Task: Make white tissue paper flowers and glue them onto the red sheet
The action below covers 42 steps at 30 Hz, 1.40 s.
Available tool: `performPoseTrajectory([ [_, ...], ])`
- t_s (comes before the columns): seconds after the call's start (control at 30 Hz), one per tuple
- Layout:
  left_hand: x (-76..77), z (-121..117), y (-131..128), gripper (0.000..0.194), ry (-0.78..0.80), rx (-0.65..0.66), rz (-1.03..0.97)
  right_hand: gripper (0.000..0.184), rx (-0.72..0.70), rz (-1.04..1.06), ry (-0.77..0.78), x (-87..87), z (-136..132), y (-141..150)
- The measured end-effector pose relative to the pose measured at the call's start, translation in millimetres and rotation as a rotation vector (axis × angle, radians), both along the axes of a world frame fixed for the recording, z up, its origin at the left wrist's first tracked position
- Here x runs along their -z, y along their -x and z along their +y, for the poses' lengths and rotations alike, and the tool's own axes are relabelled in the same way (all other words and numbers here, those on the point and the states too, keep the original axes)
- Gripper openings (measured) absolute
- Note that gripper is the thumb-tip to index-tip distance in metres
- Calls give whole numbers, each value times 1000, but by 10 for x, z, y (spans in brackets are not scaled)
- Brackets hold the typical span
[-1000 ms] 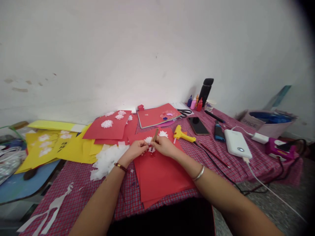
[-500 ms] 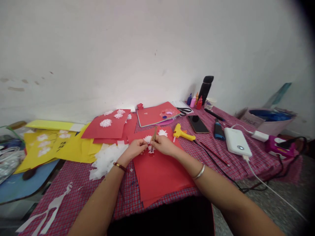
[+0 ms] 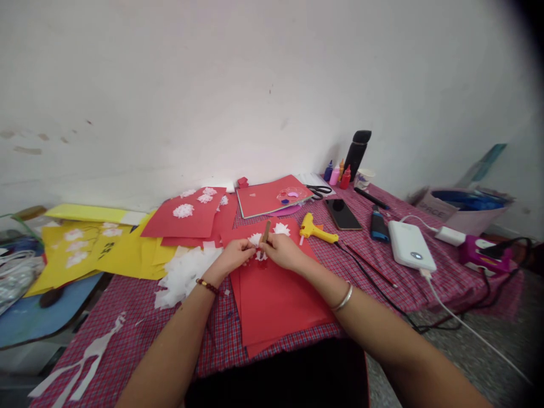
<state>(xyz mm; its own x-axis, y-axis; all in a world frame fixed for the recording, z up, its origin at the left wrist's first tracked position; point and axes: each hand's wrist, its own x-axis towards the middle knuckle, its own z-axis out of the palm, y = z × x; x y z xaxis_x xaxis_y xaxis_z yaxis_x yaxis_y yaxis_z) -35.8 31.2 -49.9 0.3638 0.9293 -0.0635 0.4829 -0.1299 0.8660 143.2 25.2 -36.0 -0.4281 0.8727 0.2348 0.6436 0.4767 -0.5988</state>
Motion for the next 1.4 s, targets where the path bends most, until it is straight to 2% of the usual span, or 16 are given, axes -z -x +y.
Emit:
performPoseTrajectory([
  [0.17, -13, -5, 2, 22, 9, -1, 9, 19, 12, -7, -8, -6, -10, 13],
  [0.43, -128, -46, 40, 22, 46, 54, 66, 19, 10, 47, -4, -28, -20, -12],
  [0.73, -141, -58, 42, 25, 23, 73, 107, 17, 14, 89, -14, -34, -5, -22],
  [0.87, -163, -75, 31, 15, 13, 83, 135, 17, 8, 119, 1, -30, 9, -25],
  [1.2, -27, -42, -42, 12, -7, -46, 79, 13, 70, 400, 37, -91, 78, -96],
  [1.3, -188, -103, -47, 14, -8, -64, 56, 12, 66, 438, 60, -112, 74, -102],
  [1.4, -590, -316, 164, 15, -75, -109, -71, 15, 56, 485, 97, -141, 61, -110],
])
